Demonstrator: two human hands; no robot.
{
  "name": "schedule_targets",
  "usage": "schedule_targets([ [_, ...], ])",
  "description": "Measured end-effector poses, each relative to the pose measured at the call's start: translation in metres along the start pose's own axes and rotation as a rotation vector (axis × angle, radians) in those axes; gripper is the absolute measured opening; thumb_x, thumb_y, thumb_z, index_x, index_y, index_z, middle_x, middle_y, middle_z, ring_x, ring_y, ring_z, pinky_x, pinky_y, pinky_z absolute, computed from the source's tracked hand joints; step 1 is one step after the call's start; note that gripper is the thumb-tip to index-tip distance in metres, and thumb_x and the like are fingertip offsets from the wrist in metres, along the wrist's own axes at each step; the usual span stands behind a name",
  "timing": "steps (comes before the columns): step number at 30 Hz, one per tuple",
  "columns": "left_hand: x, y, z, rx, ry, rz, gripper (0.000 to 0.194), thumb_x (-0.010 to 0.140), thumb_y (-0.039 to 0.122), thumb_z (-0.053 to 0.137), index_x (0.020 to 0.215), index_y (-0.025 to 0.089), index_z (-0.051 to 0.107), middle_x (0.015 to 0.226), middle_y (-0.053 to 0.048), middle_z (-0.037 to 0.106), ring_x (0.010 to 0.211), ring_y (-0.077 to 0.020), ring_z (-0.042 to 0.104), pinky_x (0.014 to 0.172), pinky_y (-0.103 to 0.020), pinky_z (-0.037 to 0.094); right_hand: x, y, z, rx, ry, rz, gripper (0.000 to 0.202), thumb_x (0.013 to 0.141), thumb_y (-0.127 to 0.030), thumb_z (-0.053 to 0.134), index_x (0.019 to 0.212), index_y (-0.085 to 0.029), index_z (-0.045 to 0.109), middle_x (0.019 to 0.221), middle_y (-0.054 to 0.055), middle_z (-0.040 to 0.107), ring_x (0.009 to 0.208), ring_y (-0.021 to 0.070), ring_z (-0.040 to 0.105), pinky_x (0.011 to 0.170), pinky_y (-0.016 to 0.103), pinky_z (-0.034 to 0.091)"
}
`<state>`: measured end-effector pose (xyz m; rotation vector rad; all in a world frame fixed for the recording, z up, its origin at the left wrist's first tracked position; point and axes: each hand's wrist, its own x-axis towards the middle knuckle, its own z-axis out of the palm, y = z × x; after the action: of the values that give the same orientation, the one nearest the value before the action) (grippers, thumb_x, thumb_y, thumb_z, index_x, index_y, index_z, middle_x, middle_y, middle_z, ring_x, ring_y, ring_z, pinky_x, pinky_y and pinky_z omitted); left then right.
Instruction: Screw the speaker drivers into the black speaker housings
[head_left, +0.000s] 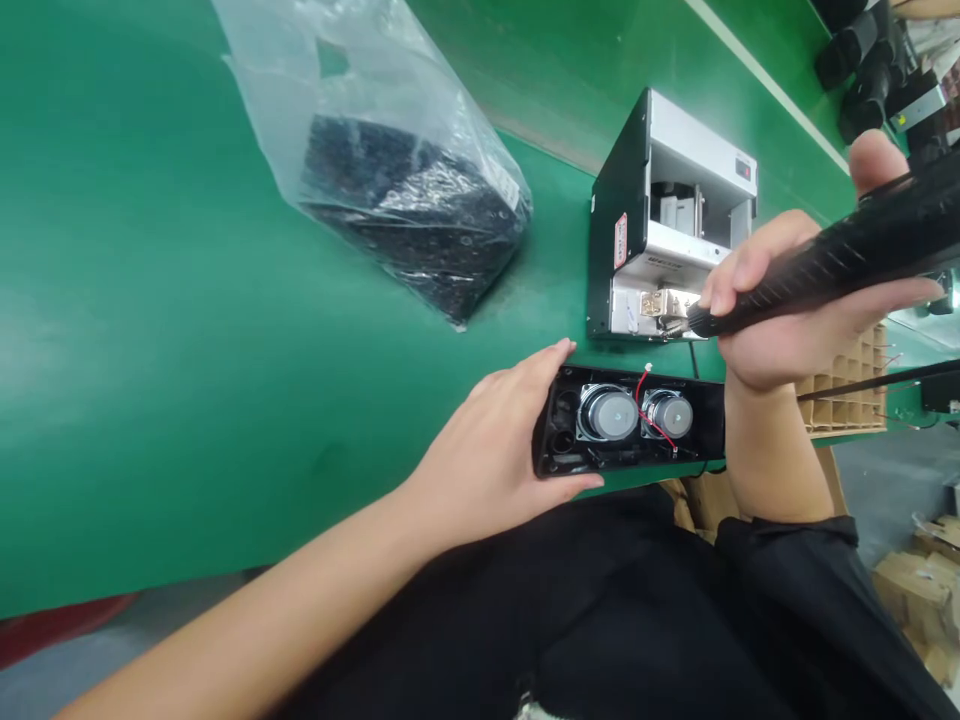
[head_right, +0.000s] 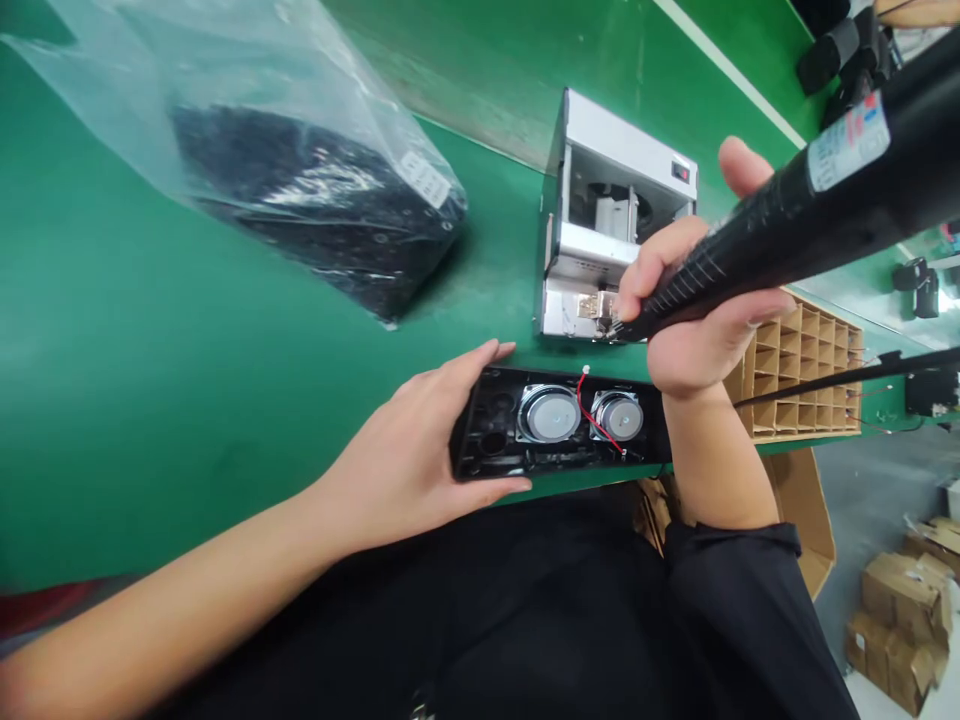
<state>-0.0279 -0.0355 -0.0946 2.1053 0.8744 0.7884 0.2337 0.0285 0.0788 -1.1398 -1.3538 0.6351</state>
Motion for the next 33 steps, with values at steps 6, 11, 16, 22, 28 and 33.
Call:
schedule_targets([
  [6,0.002,-0.001,-0.002,-0.004,-0.047,-0.001,0.148,0.098,0.096,0.088,0.202,0.026,0.009,0.199,-0.029,0.052,0.178,-0.0573,0.061,0.14,-0.071,0.06,-0.023,-0.047,-0.01,0.146,0.03,-0.045,0.046,0.105,-0.092,0.082,0.125,-0.052,0.093,0.075,-0.008,0.073,0.049,0.0158,0.066,0.052,0.033,0.064],
  [11,0.007,0.002,-0.006,-0.013,-0.069,0.048,0.151,0.1,0.079,0.097,0.203,0.026,0.0,0.201,-0.029,0.049,0.18,-0.0541,0.059,0.143,-0.068,0.057,-0.054,-0.074,0.007,0.116,-0.009,-0.013,0.045,0.105,-0.087,0.086,0.118,-0.045,0.097,0.066,-0.008,0.073,0.043,0.0155,0.064,0.047,0.032,0.063],
  [16,0.01,0.007,-0.006,-0.027,-0.101,0.057,0.16,0.098,0.077,0.101,0.202,0.027,-0.009,0.203,-0.03,0.044,0.183,-0.0528,0.056,0.145,-0.068,0.055,-0.08,-0.061,0.027,0.17,-0.029,-0.023,0.041,0.114,-0.078,0.08,0.141,-0.049,0.092,0.072,-0.009,0.08,0.045,0.0171,0.068,0.051,0.034,0.068],
  [22,0.012,0.011,-0.005,-0.046,-0.095,0.055,0.153,0.102,0.074,0.099,0.202,0.025,-0.006,0.204,-0.031,0.042,0.187,-0.051,0.05,0.146,-0.066,0.053,-0.094,-0.041,0.031,0.303,-0.101,-0.025,0.053,0.114,-0.076,0.082,0.15,-0.039,0.089,0.08,-0.005,0.085,0.055,0.0191,0.077,0.056,0.037,0.074],
  [28,0.014,0.013,-0.007,-0.069,-0.093,0.045,0.148,0.103,0.077,0.096,0.202,0.02,0.001,0.202,-0.032,0.045,0.185,-0.0516,0.052,0.146,-0.066,0.052,-0.094,-0.033,0.029,0.334,-0.171,0.067,0.048,0.109,-0.07,0.091,0.149,-0.043,0.089,0.087,-0.004,0.088,0.059,0.0206,0.08,0.06,0.038,0.076],
  [33,0.015,0.015,-0.009,-0.087,-0.103,0.018,0.148,0.101,0.077,0.096,0.203,0.021,0.004,0.202,-0.031,0.046,0.184,-0.0532,0.053,0.147,-0.068,0.05,-0.092,-0.029,0.034,0.334,-0.175,0.082,0.055,0.105,-0.082,0.088,0.145,-0.044,0.091,0.085,-0.004,0.088,0.056,0.0211,0.078,0.057,0.039,0.074],
])
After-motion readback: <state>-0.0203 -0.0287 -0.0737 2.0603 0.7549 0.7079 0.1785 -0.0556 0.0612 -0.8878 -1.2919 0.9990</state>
